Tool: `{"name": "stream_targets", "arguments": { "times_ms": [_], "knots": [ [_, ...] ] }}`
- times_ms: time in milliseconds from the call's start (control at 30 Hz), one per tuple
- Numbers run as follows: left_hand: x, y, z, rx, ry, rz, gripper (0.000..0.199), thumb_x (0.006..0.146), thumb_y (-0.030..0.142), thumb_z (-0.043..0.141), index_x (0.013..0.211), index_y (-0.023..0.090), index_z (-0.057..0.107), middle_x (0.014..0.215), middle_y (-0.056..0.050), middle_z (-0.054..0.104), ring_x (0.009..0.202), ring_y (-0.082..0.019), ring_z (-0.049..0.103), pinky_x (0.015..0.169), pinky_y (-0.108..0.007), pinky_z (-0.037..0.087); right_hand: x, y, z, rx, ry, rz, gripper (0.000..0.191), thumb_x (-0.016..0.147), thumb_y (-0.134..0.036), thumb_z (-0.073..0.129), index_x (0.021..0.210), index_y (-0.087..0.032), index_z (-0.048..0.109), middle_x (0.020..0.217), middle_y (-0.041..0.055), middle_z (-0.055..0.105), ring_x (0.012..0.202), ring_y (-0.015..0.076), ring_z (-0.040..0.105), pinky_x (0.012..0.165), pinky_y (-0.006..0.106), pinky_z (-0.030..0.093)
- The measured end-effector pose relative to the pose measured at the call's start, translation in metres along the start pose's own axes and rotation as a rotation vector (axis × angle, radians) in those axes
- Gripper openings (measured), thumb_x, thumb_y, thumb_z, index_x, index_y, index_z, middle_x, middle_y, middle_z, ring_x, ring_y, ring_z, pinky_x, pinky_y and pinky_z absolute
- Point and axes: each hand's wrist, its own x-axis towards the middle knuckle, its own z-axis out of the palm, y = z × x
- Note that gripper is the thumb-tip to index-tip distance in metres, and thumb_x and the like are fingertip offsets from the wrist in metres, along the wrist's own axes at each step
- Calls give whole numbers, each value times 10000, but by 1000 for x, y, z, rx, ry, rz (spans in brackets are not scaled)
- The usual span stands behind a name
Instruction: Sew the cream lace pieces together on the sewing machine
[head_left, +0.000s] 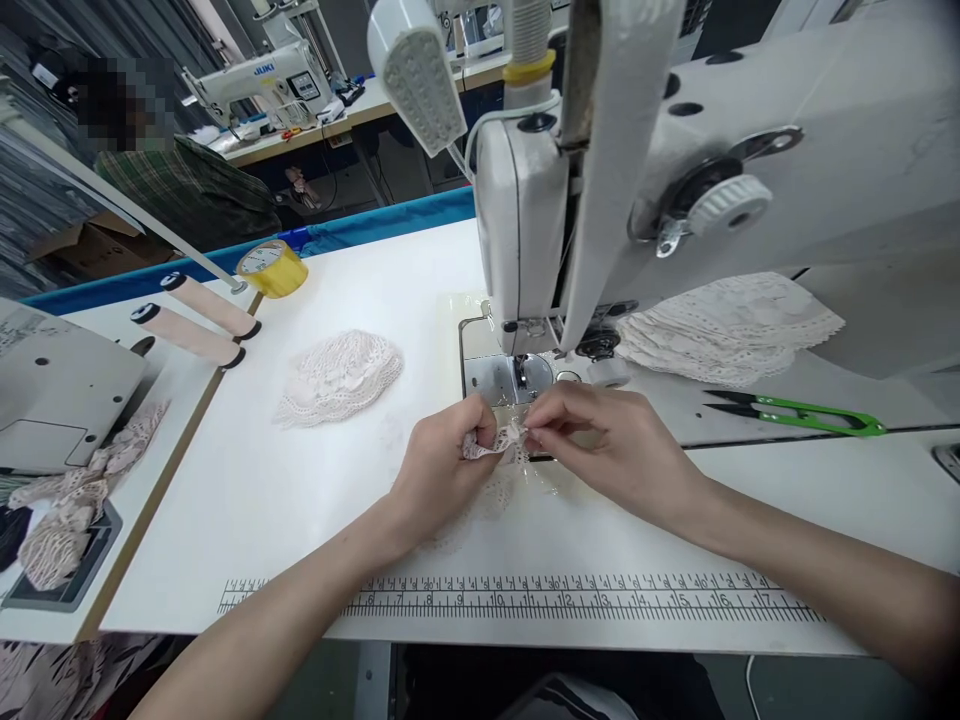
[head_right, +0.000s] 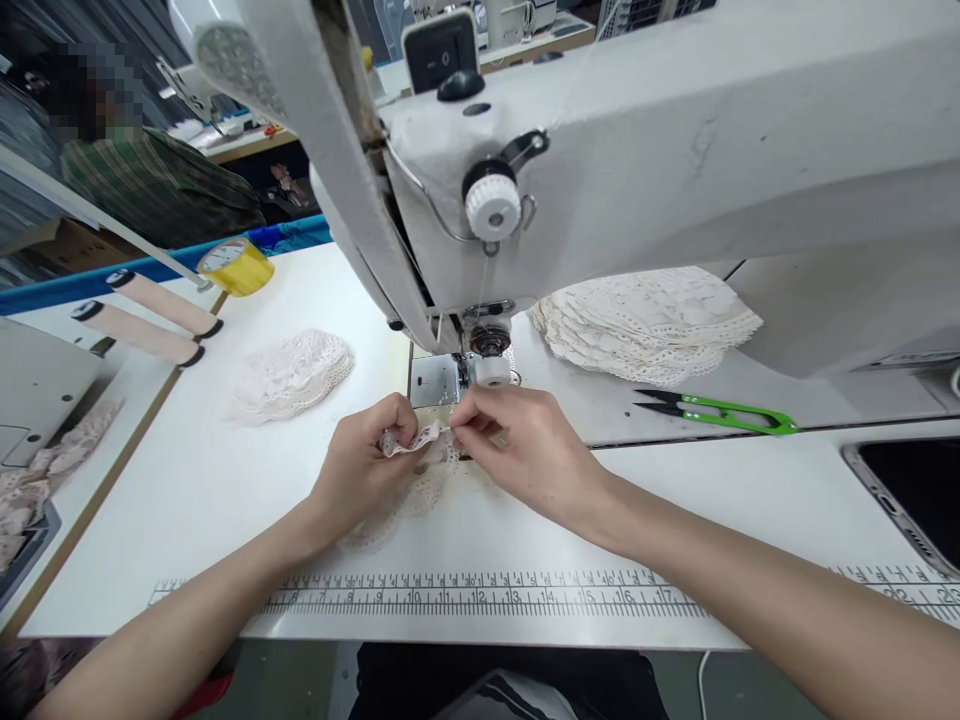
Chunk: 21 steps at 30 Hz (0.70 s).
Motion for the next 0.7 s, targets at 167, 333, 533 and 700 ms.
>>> {"name": "stream_targets", "arguments": {
  "times_ms": [167, 333, 533, 700],
  "knots": [
    [-3, 1, -2, 116, 59, 27, 166, 822, 132, 599, 875, 240, 483, 708, 78, 543, 571, -70, 467, 542, -182, 351, -2, 2, 1, -139, 15, -138, 94, 880, -143, 565, 854, -229, 593, 791, -15, 664, 692, 117, 645, 597, 236, 534],
    [-4, 0, -2, 166, 66, 95, 55, 913, 265, 575, 967, 256, 571, 721, 61, 642, 536, -70, 516, 529, -189, 379, -1, 0, 2, -138, 6, -147, 92, 889, -151, 557, 919, -237, 569, 810, -34, 677, 698, 104, 661, 624, 222, 550],
    [-4, -1, -2, 197, 85, 155, 62, 921, 265, 575, 979, 255, 597, 801, 37, 712, 563, -76, 578, 534, -190, 410, -1, 0, 2, -134, -1, -123, 102, 881, -155, 562, 940, -238, 569, 825, -31, 685, 712, 104, 671, 646, 223, 565],
    [-4, -1, -1, 234, 90, 144, 72, 925, 278, 557, 970, 249, 604, 700, 39, 679, 519, -84, 559, 509, -197, 402, -1, 1, 2, -114, 3, -89, 121, 877, -181, 561, 981, -244, 557, 845, -16, 700, 727, 129, 686, 657, 253, 585]
  ]
}}
